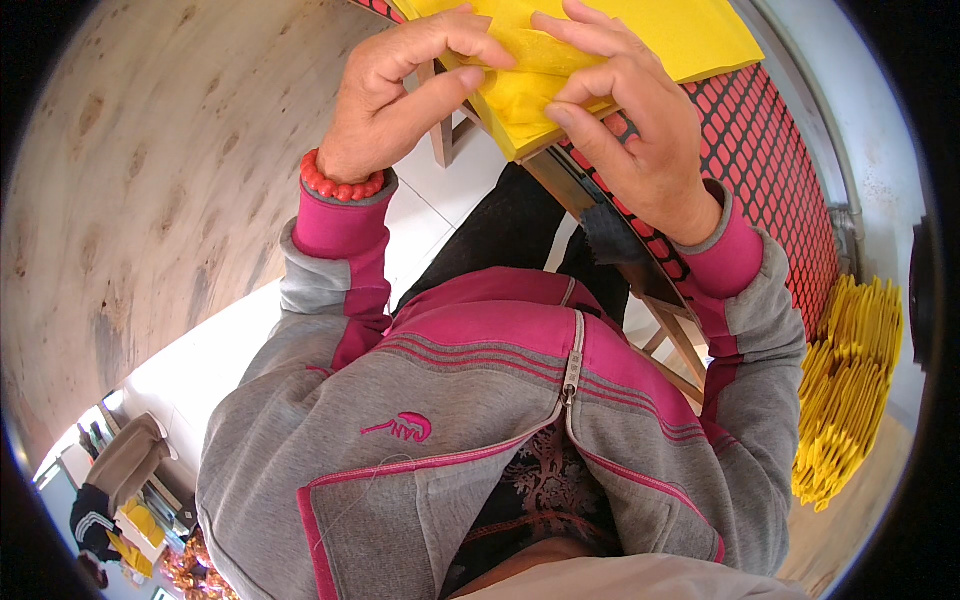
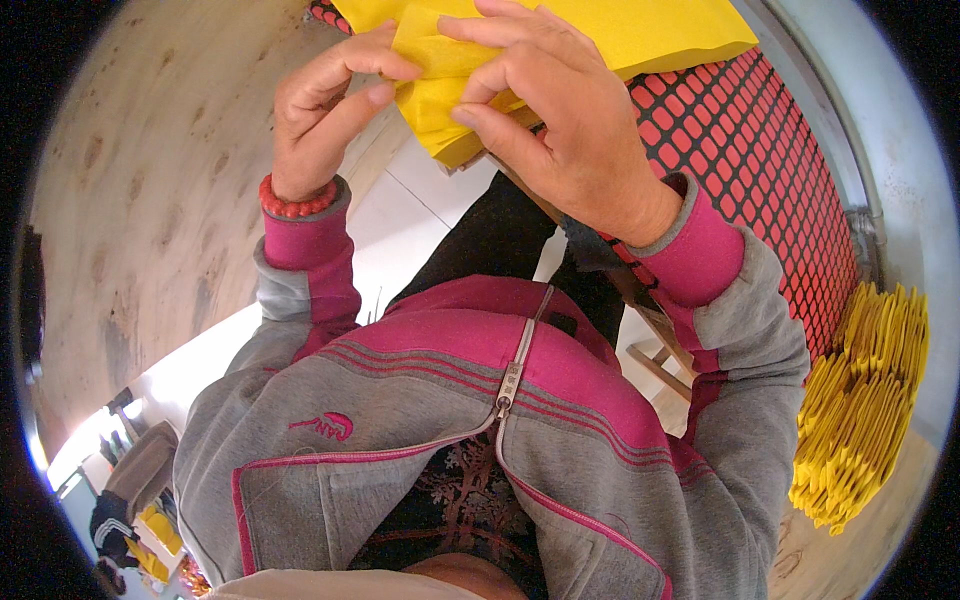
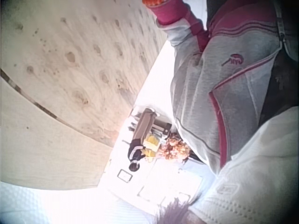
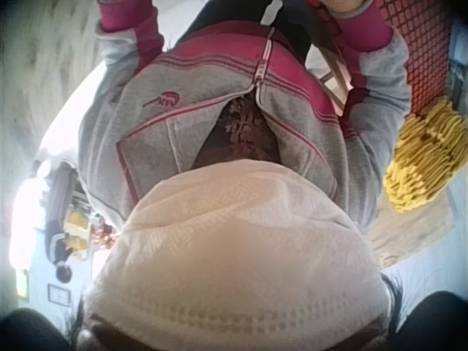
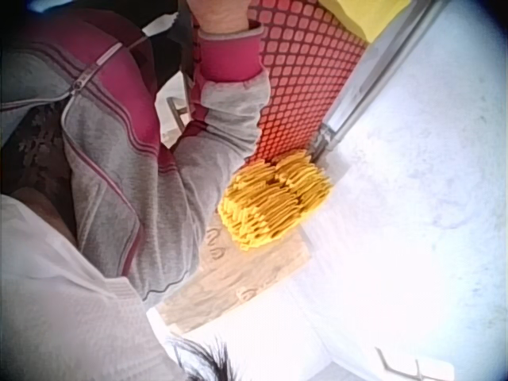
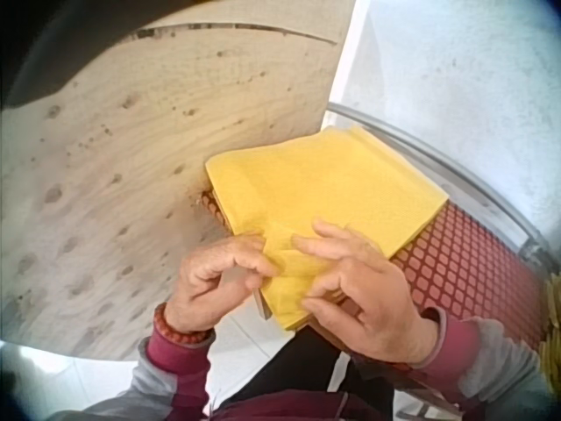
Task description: The person repeatedly folds yellow paper sheets by hand on a patterned table, aligning edges and pressing creases. Folded sheets are stacked to the right while new sheets are taken from a pile on the left.
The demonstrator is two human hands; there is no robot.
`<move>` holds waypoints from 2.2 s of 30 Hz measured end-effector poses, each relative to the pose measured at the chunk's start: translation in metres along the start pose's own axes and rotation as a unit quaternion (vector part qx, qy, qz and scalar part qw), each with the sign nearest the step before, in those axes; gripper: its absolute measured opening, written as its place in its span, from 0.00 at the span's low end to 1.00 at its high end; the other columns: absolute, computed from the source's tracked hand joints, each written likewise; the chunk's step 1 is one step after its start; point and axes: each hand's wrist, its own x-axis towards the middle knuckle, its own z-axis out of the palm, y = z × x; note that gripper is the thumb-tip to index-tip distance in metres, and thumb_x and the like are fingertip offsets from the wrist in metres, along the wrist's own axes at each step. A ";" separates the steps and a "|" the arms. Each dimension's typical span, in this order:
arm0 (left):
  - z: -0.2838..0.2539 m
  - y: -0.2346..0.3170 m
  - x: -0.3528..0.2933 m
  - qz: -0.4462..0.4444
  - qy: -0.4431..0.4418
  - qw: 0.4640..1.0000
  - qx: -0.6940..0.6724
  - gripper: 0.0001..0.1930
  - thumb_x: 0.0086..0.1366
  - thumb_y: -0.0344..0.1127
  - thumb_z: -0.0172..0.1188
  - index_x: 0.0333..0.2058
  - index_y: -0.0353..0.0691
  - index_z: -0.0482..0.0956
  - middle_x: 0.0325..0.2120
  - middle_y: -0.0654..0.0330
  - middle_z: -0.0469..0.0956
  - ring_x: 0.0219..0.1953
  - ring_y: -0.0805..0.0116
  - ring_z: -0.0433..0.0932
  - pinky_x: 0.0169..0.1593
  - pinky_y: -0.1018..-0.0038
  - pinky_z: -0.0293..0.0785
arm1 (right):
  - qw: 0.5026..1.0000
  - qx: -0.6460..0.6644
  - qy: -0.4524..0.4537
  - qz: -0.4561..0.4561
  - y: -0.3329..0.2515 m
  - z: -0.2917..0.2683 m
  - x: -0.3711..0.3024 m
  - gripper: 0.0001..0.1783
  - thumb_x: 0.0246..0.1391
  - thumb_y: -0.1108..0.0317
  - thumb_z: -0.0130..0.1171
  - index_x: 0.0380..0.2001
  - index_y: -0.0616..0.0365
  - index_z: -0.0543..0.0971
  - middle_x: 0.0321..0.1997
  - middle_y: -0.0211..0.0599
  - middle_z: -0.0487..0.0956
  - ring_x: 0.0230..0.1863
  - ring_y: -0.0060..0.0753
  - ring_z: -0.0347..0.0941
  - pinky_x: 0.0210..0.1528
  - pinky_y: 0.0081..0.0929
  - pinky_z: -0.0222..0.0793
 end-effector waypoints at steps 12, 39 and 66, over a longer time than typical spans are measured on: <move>-0.007 0.008 0.005 0.011 -0.073 0.996 0.057 0.13 0.60 0.22 0.59 0.44 0.34 0.84 0.50 0.56 0.82 0.65 0.57 0.71 0.72 0.61 0.55 | 0.997 0.074 0.001 -0.004 0.005 0.002 0.000 0.10 0.53 0.73 0.69 0.32 0.58 0.76 0.52 0.57 0.82 0.58 0.57 0.78 0.67 0.52 0.66; 0.003 0.008 0.000 -0.067 -0.017 0.987 0.146 0.08 0.70 0.27 0.59 0.45 0.32 0.83 0.45 0.57 0.83 0.54 0.69 0.77 0.69 0.69 0.61 | 0.886 -0.280 -0.209 0.304 -0.039 0.030 -0.265 0.14 0.56 0.71 0.56 0.46 0.56 0.78 0.51 0.38 0.79 0.50 0.46 0.78 0.50 0.42 0.76; 0.010 0.028 0.019 -0.053 -0.021 0.998 -0.038 0.09 0.73 0.31 0.58 0.46 0.36 0.84 0.40 0.64 0.81 0.44 0.74 0.78 0.50 0.77 0.73 | 0.996 -0.079 0.014 -0.040 -0.055 -0.049 -0.004 0.12 0.47 0.81 0.71 0.34 0.61 0.80 0.50 0.47 0.84 0.45 0.44 0.82 0.47 0.33 0.76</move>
